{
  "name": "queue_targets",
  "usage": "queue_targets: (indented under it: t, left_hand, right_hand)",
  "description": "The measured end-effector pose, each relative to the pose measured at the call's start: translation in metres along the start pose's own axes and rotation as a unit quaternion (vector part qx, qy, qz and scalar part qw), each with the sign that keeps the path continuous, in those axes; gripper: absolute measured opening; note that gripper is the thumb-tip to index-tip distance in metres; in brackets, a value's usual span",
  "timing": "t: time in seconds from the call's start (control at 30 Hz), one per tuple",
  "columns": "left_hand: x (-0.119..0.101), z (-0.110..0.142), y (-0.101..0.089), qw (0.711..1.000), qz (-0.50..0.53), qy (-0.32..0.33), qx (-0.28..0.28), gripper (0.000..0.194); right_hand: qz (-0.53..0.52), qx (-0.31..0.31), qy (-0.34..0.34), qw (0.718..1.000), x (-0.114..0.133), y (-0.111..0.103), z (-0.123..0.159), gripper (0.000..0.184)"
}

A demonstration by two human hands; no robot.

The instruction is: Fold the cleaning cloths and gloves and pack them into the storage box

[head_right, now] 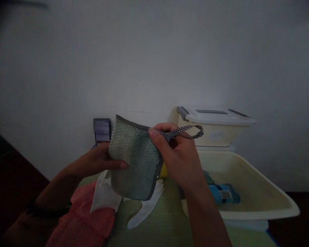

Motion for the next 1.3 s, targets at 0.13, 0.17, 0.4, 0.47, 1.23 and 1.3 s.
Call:
queue_targets:
  t: [0.13, 0.17, 0.4, 0.47, 1.23, 1.3]
  left_hand:
    - [0.007, -0.001, 0.005, 0.993, 0.113, 0.001, 0.021, 0.027]
    - [0.009, -0.001, 0.007, 0.99, 0.142, 0.002, 0.023, 0.029]
    - [0.02, -0.003, 0.034, 0.943, 0.313, 0.007, 0.11, 0.037]
    - [0.022, -0.004, 0.034, 0.935, 0.337, -0.005, 0.107, 0.034]
    - [0.045, 0.005, 0.012, 0.906, 0.41, -0.089, 0.054, 0.027]
    - [0.051, 0.004, 0.014, 0.905, 0.41, -0.087, 0.068, 0.035]
  right_hand:
    - [-0.066, -0.072, -0.009, 0.995, -0.003, -0.008, -0.001, 0.014]
    - [-0.071, -0.086, -0.012, 0.994, -0.003, -0.01, -0.001, 0.014]
    - [-0.115, -0.169, -0.001, 0.979, -0.006, -0.019, -0.006, 0.015]
    - [-0.16, -0.185, 0.042, 0.969, -0.01, -0.018, -0.007, 0.018]
    - [-0.413, -0.146, 0.254, 0.862, -0.034, 0.029, -0.002, 0.018]
    - [-0.42, -0.167, 0.25, 0.856, -0.033, 0.027, -0.003, 0.017]
Point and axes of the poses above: each hand's wrist, its own z-axis away from the middle knuckle, its own y-axis out of the palm, x = y × z, the point moved 4 cm from there along -z, towards the middle knuckle, and after that the axes turned 14 degrees about -z, right-handed, at the moved point
